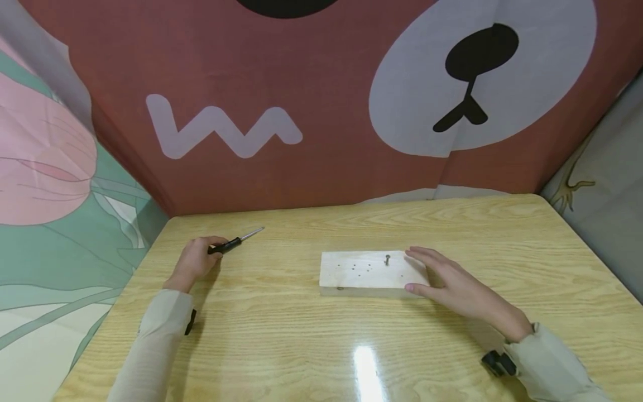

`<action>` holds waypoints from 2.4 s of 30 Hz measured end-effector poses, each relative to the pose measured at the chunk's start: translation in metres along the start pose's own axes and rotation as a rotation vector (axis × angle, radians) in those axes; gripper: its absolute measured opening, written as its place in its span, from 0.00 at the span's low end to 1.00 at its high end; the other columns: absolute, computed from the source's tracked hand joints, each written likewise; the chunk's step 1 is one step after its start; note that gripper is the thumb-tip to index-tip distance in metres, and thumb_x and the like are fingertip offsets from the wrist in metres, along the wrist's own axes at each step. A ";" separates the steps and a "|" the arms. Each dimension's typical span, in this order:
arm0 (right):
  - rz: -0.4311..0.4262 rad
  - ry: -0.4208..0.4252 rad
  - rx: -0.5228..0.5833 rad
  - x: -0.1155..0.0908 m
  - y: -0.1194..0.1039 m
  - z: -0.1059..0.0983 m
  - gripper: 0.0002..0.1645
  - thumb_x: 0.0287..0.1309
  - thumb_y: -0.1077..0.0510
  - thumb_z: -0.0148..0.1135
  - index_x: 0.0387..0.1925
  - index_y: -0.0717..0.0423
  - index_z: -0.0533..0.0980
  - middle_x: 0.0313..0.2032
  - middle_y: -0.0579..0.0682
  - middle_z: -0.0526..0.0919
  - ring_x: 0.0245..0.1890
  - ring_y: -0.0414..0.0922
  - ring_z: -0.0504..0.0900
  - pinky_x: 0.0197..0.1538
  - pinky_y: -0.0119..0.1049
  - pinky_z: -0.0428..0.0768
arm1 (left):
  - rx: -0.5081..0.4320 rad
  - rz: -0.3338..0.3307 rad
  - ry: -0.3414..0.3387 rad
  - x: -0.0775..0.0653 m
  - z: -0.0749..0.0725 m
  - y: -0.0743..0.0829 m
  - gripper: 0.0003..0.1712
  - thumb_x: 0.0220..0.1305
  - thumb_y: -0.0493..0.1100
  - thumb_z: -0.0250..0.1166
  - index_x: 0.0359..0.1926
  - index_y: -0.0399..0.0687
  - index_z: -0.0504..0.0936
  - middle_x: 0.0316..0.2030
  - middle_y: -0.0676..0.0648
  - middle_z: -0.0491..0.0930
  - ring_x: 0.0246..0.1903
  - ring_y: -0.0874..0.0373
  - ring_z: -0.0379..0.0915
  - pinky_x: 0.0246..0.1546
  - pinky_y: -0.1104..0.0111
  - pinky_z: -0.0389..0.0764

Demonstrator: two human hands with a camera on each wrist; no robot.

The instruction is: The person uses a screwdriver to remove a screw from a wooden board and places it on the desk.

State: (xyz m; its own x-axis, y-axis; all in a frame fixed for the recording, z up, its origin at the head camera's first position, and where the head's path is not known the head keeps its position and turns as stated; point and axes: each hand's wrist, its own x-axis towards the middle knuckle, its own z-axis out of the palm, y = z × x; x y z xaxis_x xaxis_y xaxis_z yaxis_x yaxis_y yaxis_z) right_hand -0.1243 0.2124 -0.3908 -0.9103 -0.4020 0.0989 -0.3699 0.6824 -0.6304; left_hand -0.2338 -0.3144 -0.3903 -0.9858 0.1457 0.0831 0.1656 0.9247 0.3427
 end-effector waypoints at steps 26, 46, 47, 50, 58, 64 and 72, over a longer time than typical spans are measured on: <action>-0.009 0.042 0.003 -0.006 0.001 0.001 0.41 0.65 0.44 0.63 0.70 0.62 0.64 0.71 0.65 0.63 0.71 0.66 0.61 0.65 0.71 0.65 | -0.046 0.037 0.066 0.000 0.001 0.012 0.16 0.64 0.32 0.64 0.52 0.43 0.85 0.49 0.36 0.85 0.49 0.36 0.79 0.50 0.43 0.78; -0.077 0.065 -0.036 -0.004 0.006 0.003 0.36 0.65 0.50 0.64 0.67 0.67 0.67 0.68 0.69 0.65 0.67 0.69 0.65 0.64 0.68 0.68 | -0.090 0.114 0.088 0.000 -0.003 0.048 0.15 0.62 0.32 0.67 0.49 0.44 0.86 0.48 0.37 0.85 0.35 0.49 0.76 0.36 0.61 0.73; -0.075 0.064 -0.037 -0.004 0.006 0.003 0.36 0.65 0.51 0.64 0.67 0.67 0.67 0.68 0.69 0.65 0.67 0.69 0.65 0.64 0.68 0.69 | -0.094 0.117 0.088 0.000 -0.003 0.050 0.14 0.61 0.32 0.67 0.49 0.44 0.87 0.48 0.37 0.85 0.35 0.50 0.77 0.36 0.62 0.73; -0.069 0.062 -0.039 -0.005 0.006 0.003 0.37 0.65 0.51 0.64 0.67 0.69 0.67 0.68 0.69 0.65 0.67 0.68 0.65 0.63 0.68 0.70 | -0.107 0.122 0.078 -0.001 -0.004 0.057 0.14 0.61 0.33 0.68 0.48 0.45 0.87 0.48 0.39 0.86 0.33 0.51 0.76 0.35 0.63 0.72; -0.046 0.053 -0.047 -0.006 0.005 0.002 0.38 0.64 0.49 0.64 0.67 0.69 0.67 0.69 0.68 0.64 0.67 0.69 0.65 0.62 0.68 0.70 | -0.167 0.154 0.070 -0.004 -0.006 0.081 0.13 0.61 0.34 0.69 0.47 0.45 0.87 0.46 0.40 0.86 0.22 0.58 0.68 0.26 0.68 0.68; -0.051 0.056 -0.047 -0.006 0.006 0.002 0.38 0.64 0.49 0.65 0.66 0.69 0.68 0.69 0.67 0.65 0.67 0.68 0.66 0.61 0.68 0.71 | -0.170 0.221 0.111 -0.005 -0.009 0.099 0.12 0.59 0.34 0.70 0.45 0.45 0.88 0.45 0.43 0.87 0.28 0.56 0.74 0.27 0.70 0.67; -0.057 0.055 -0.072 -0.006 0.005 0.002 0.37 0.65 0.48 0.64 0.66 0.68 0.69 0.69 0.66 0.66 0.67 0.67 0.67 0.61 0.66 0.73 | -0.229 0.241 0.133 -0.005 -0.006 0.107 0.11 0.58 0.33 0.69 0.43 0.44 0.89 0.43 0.43 0.88 0.32 0.56 0.80 0.27 0.73 0.72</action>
State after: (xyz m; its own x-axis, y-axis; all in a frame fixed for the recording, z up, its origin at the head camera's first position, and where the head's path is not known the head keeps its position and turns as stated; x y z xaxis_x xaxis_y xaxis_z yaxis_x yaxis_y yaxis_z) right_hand -0.1206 0.2170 -0.3963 -0.8953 -0.4092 0.1762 -0.4323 0.7020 -0.5660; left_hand -0.2105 -0.2184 -0.3486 -0.9079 0.2891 0.3034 0.4097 0.7644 0.4978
